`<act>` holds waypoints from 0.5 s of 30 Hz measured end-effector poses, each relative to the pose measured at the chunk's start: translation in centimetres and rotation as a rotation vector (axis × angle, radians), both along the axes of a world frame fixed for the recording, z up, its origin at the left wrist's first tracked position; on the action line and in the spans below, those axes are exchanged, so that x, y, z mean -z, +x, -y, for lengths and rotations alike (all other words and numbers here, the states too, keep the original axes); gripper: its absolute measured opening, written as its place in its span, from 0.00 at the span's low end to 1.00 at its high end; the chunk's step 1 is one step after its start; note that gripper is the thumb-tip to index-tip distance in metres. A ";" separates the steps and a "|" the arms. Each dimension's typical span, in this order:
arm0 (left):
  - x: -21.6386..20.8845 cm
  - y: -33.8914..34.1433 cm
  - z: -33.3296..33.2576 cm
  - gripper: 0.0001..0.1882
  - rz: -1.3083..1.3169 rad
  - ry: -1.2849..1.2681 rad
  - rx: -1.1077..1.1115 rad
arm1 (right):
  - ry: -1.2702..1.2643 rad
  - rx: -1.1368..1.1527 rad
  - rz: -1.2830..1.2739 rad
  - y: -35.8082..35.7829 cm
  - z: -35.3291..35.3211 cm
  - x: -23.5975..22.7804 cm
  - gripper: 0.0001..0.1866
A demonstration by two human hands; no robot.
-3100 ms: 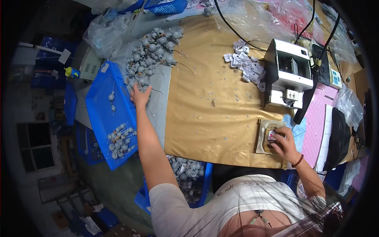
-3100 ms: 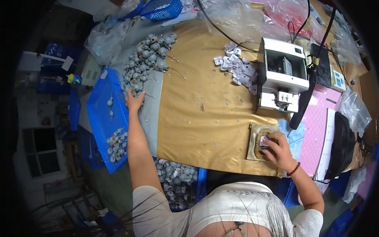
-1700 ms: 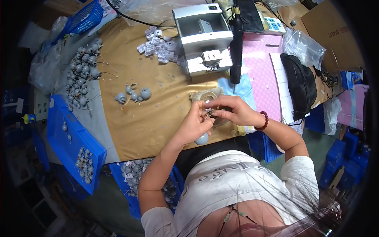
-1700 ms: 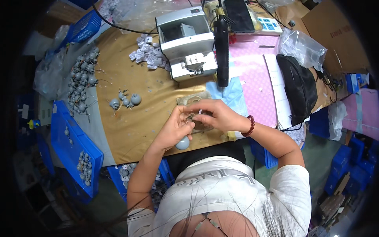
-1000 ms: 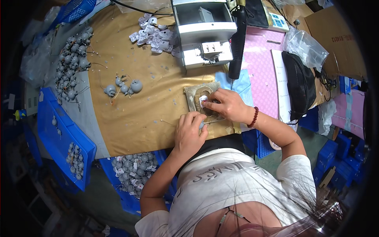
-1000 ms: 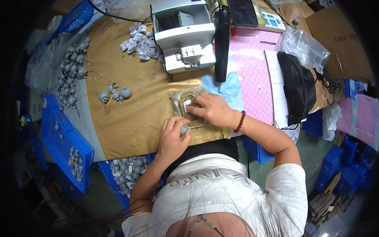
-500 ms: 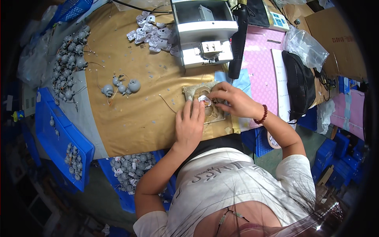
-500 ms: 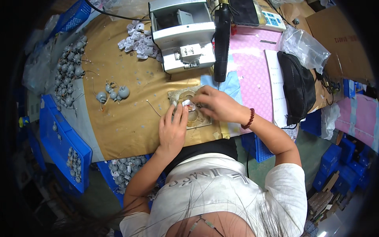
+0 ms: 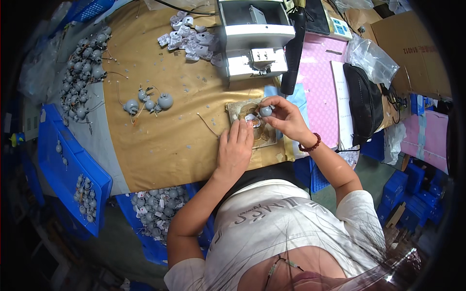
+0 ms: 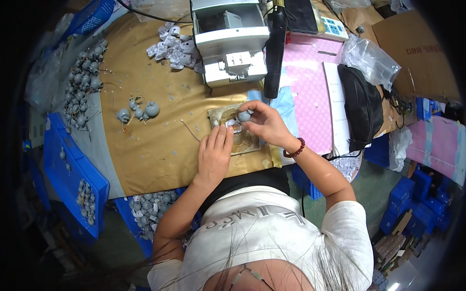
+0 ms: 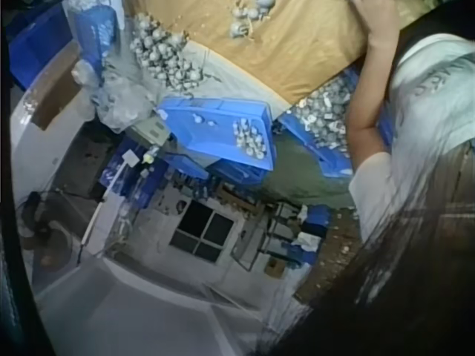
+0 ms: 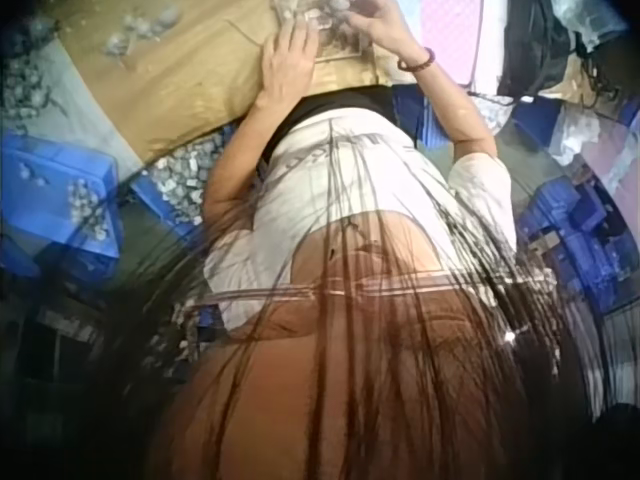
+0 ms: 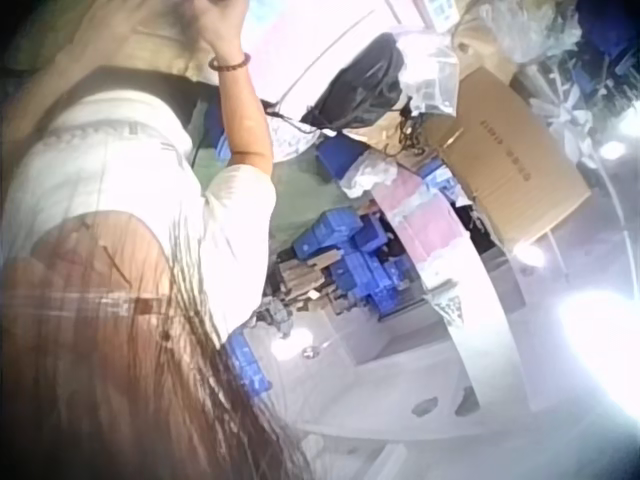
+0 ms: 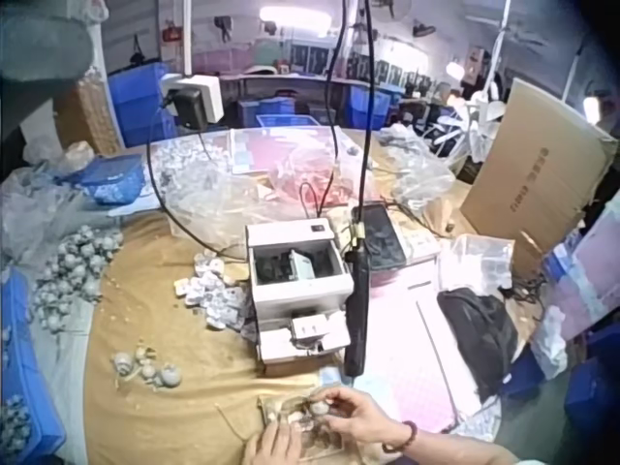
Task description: Assembling small motor components using hands and a handheld soldering tool.
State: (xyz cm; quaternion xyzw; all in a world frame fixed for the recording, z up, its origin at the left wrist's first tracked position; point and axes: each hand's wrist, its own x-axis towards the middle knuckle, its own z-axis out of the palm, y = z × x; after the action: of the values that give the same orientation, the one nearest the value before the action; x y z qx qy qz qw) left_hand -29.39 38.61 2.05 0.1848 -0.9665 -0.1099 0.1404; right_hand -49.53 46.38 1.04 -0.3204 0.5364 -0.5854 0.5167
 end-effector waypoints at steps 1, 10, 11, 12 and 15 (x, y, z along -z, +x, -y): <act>0.1 0.1 0.0 0.23 -0.006 0.003 0.003 | 0.005 -0.002 0.028 0.0 0.3 -0.1 0.20; 0.2 0.3 0.0 0.22 -0.027 0.008 0.009 | 0.369 -0.166 -0.146 -1.0 1.9 -2.5 0.19; 0.2 0.3 -0.1 0.22 -0.033 0.005 0.011 | 0.336 -0.143 -0.082 -1.2 1.8 -2.1 0.19; 0.1 0.4 -0.1 0.22 -0.038 0.001 0.012 | 0.314 -0.136 -0.037 -1.3 1.7 -1.9 0.19; 0.3 0.3 -0.1 0.21 -0.048 0.005 0.000 | 0.259 -0.130 0.074 -1.9 1.6 -1.5 0.21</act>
State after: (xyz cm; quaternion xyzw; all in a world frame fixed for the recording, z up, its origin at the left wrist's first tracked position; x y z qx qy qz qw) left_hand -29.13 38.73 1.73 0.1823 -0.9625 -0.1167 0.1633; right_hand -51.42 44.74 2.58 -0.2633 0.5661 -0.4881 0.6099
